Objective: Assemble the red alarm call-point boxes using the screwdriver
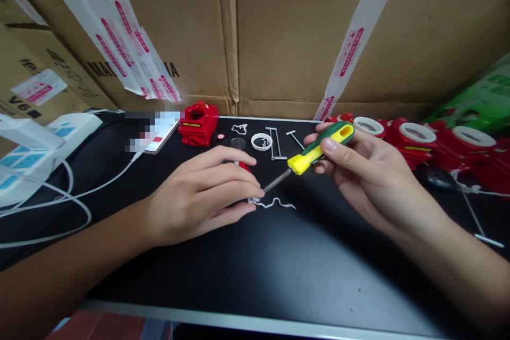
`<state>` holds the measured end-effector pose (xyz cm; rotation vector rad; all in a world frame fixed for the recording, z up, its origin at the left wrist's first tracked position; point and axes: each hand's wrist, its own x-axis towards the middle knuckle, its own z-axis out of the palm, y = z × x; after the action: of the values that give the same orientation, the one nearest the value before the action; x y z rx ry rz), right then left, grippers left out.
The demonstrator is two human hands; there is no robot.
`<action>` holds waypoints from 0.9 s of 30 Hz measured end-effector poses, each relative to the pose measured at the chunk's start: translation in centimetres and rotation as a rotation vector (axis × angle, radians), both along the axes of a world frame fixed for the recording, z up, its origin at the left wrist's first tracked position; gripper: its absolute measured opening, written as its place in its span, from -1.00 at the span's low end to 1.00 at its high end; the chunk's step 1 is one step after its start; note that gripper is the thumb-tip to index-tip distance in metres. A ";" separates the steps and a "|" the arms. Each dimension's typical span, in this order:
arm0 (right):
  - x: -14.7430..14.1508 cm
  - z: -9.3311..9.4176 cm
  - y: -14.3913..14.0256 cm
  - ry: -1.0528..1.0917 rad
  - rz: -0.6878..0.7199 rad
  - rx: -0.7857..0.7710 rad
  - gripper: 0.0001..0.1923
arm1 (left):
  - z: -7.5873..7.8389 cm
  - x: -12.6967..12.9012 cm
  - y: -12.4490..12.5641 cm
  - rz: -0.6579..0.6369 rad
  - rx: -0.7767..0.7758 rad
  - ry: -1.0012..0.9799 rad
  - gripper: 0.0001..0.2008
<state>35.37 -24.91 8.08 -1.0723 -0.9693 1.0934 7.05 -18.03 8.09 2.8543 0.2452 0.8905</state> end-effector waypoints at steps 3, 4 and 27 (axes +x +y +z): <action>0.1 -0.1 0.0 0.000 0.003 0.003 -0.78 | -0.2 -0.1 0.0 0.000 -0.029 -0.007 -0.75; 0.1 -0.1 0.0 -0.006 -0.006 0.002 -0.78 | -0.2 -0.1 0.0 -0.002 -0.039 -0.013 -0.75; 0.8 0.1 0.6 -0.001 -0.143 0.007 -0.78 | 0.1 0.4 -0.3 0.038 -0.091 -0.087 -0.79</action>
<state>36.14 -24.33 8.13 -1.1188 -0.8823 0.9721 7.49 -18.35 8.18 2.7292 0.3226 0.9813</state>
